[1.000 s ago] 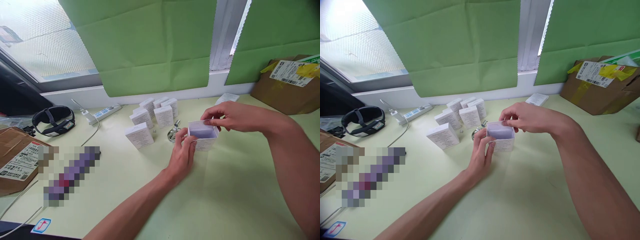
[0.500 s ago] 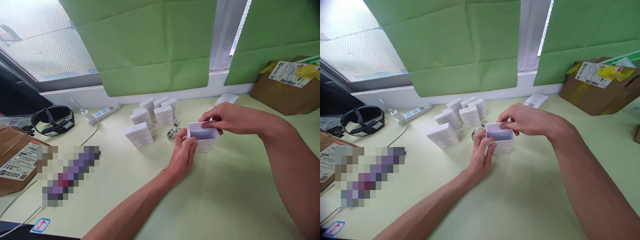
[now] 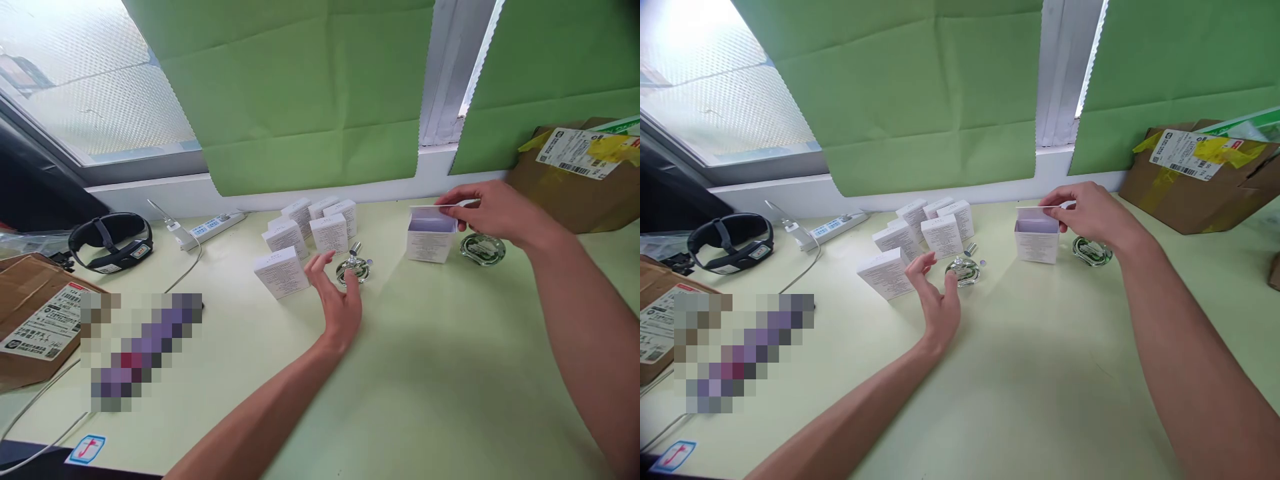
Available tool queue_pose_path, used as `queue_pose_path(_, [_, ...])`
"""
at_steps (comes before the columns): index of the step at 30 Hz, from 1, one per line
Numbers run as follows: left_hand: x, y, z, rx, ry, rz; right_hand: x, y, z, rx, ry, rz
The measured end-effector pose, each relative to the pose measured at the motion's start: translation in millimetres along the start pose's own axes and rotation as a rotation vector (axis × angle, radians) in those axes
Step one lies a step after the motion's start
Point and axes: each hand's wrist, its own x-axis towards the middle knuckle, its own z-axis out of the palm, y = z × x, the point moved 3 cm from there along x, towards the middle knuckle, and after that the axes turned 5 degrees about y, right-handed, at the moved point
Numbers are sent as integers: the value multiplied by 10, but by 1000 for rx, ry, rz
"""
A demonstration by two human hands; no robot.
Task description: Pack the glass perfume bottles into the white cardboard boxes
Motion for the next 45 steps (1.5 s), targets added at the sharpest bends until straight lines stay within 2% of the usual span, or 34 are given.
queue_pose_path(2, [16,-95,32,-19,-64,-158,7,-37,70,88,63,-27])
queue_pose_path(5, [1,-204,99,-61,-198,-342,31,-57,195,191,79,-75])
queue_pose_path(9, [-21,-261,153,-84,-288,-428,87,-1,291,257,90,-75])
queue_pose_path(14, [-22,-256,163,-82,-318,-454,137,46,318,348,106,-96])
queue_pose_path(21, [-23,-238,157,-90,-329,-451,126,-8,414,440,86,-160])
queue_pose_path(26, [-25,-227,156,-81,-357,-427,153,23,446,431,97,-142])
queue_pose_path(32, [-19,-209,157,-79,-380,-425,123,23,321,296,73,-124])
queue_pose_path(37, [-17,-189,155,-97,-393,-437,59,-62,218,218,106,-148])
queue_pose_path(41, [-17,-196,153,-71,-387,-417,41,-118,144,121,165,-154])
queue_pose_path(45, [-21,-207,157,-81,-383,-405,-44,-248,-28,99,314,-214])
